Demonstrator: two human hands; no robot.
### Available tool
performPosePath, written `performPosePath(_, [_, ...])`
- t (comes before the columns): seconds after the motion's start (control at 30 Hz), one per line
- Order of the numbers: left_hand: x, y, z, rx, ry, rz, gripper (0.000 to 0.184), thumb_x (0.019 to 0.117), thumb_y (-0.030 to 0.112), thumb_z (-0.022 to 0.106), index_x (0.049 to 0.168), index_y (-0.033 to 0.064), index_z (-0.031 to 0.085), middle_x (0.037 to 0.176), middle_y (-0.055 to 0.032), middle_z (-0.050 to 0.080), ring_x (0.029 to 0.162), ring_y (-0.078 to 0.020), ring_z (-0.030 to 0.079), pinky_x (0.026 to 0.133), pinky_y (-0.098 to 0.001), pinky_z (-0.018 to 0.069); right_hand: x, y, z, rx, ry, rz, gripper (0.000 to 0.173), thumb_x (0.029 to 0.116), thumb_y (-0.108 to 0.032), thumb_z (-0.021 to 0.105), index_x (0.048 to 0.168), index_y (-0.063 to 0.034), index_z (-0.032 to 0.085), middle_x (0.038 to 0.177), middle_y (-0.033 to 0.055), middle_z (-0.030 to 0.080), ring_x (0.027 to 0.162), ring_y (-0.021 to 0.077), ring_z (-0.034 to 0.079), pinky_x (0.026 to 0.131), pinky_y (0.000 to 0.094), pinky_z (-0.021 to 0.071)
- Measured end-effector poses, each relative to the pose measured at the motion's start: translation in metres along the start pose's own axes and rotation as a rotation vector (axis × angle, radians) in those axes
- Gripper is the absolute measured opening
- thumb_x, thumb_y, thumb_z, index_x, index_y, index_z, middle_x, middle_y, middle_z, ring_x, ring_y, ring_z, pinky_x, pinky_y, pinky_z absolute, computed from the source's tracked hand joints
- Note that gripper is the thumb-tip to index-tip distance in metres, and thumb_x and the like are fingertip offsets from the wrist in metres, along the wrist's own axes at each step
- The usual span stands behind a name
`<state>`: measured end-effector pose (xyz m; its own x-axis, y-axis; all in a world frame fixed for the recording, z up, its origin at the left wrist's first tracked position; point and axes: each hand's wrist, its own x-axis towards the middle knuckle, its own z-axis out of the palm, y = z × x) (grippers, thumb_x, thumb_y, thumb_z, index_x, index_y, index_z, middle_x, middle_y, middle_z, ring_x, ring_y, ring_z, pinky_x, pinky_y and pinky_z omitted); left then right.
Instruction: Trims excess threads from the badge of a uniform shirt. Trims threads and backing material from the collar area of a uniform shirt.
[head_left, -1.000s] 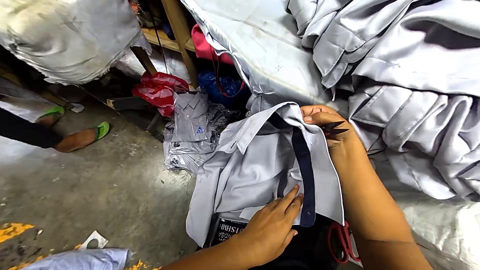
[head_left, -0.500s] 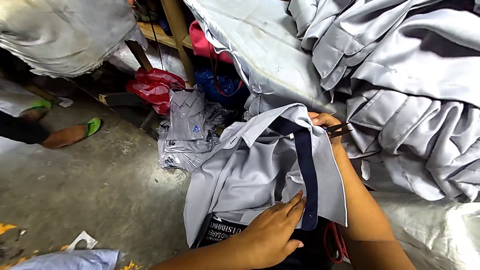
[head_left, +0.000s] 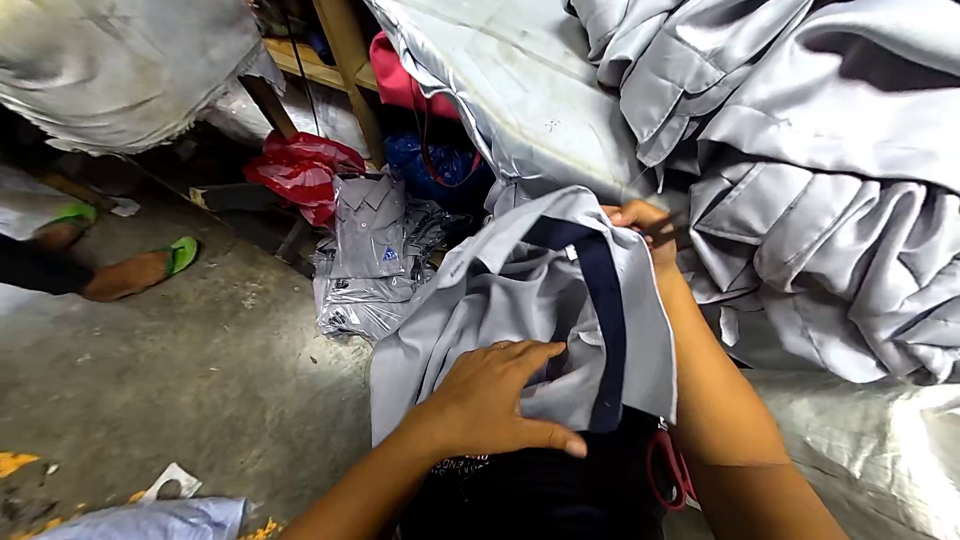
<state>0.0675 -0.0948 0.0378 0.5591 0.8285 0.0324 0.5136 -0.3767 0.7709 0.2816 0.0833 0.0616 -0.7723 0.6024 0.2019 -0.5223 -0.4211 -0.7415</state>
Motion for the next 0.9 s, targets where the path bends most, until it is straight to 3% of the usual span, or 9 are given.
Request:
performPosePath(0.07, [0.0,-0.005,-0.004,0.095,-0.198,-0.026,0.092,0.0839,0.068,0.067,0.15,0.0061,0.05,0.141,-0.0165,0.061,0.121,-0.0382,0.063,0.094,-0.0646,0.0497,0.014,-0.001,0.024,-0.121,0.431,0.035,0.032,0.094,-0.008,0.044,0.073,-0.0167,0.067,0.068,-0.0056,0.069,0.061,0.0002,0.064,0.058,0.0181,0.0545])
performPosePath(0.13, [-0.005,-0.016,-0.001,0.058,-0.133,-0.102,0.039,0.0942,0.033,0.07,0.11,-0.0026,0.07,0.095,-0.0213,0.072,0.083,-0.0404,0.07,0.071,-0.0635,0.0518,0.031,0.0,0.033,-0.315,0.745,0.191,0.037,0.1075,-0.024,0.037,0.078,-0.0151,0.057,0.061,-0.007,0.056,0.05,0.0,0.051,0.047,0.0161,0.0436])
performPosePath(0.2, [-0.007,-0.033,-0.002,-0.165,0.007,-0.211,0.026,0.1,0.02,0.061,0.088,0.0002,0.071,0.074,-0.0057,0.065,0.068,-0.0135,0.061,0.068,-0.0373,0.0512,0.034,0.0,0.022,-0.388,0.698,0.358,0.07,0.1088,-0.053,0.011,0.09,-0.013,0.066,0.058,-0.0076,0.054,0.043,0.0017,0.042,0.041,0.0174,0.0335])
performPosePath(0.27, [-0.01,-0.038,-0.006,-0.591,0.156,-0.401,0.019,0.1023,0.01,0.056,0.091,0.0035,0.069,0.078,0.0066,0.067,0.074,0.0031,0.063,0.075,-0.0201,0.0549,0.021,0.004,0.017,-0.333,0.614,0.351,0.091,0.1007,-0.066,-0.005,0.096,-0.0133,0.069,0.06,-0.0069,0.059,0.045,0.0027,0.045,0.041,0.0191,0.0356])
performPosePath(0.4, [-0.004,-0.027,-0.016,-1.187,0.499,-0.691,0.032,0.111,0.018,0.037,0.1,0.0076,0.066,0.081,-0.0019,0.073,0.074,-0.0092,0.072,0.071,-0.0277,0.0619,-0.025,0.022,0.012,-0.081,0.555,0.175,0.08,0.0973,-0.071,-0.001,0.061,-0.0234,0.051,0.049,-0.0101,0.045,0.043,0.003,0.042,0.043,0.0219,0.0345])
performPosePath(0.5, [0.01,-0.023,-0.028,-1.354,0.546,-0.546,0.035,0.1112,0.033,0.036,0.11,0.0142,0.066,0.091,-0.0017,0.074,0.082,-0.0097,0.073,0.074,-0.0297,0.0626,-0.056,0.03,0.014,-0.031,0.557,0.077,0.085,0.0925,-0.079,-0.003,0.06,-0.0222,0.052,0.048,-0.0088,0.044,0.042,0.0047,0.044,0.043,0.0232,0.0389])
performPosePath(0.63, [0.035,-0.014,-0.043,-1.439,0.457,-0.269,0.035,0.1091,0.042,0.042,0.116,0.0179,0.066,0.1,-0.0003,0.074,0.089,-0.0084,0.072,0.076,-0.0295,0.0624,-0.079,0.04,0.029,-0.133,0.591,-0.059,0.099,0.079,-0.096,0.008,0.089,-0.018,0.067,0.054,-0.0071,0.046,0.042,0.005,0.043,0.04,0.0217,0.0397])
performPosePath(0.77, [0.05,-0.007,-0.052,-1.424,0.36,-0.196,0.034,0.1092,0.04,0.043,0.116,0.0175,0.067,0.099,-0.0005,0.074,0.088,-0.0081,0.073,0.075,-0.0283,0.0627,-0.091,0.063,0.047,-0.77,0.571,-0.121,0.064,0.0861,-0.064,0.069,0.125,-0.0138,0.058,0.088,-0.0128,0.067,0.072,-0.004,0.061,0.065,0.0172,0.0534])
performPosePath(0.9, [0.032,-0.019,-0.075,-0.805,0.469,-0.25,0.032,0.1102,0.032,0.042,0.101,0.0217,0.071,0.086,0.0102,0.073,0.074,0.0017,0.068,0.066,-0.0184,0.0586,-0.096,0.062,0.051,-1.066,0.602,-0.137,0.014,0.0844,-0.011,0.071,0.074,-0.0124,0.062,0.066,-0.0112,0.059,0.058,-0.0073,0.052,0.054,0.013,0.0445])
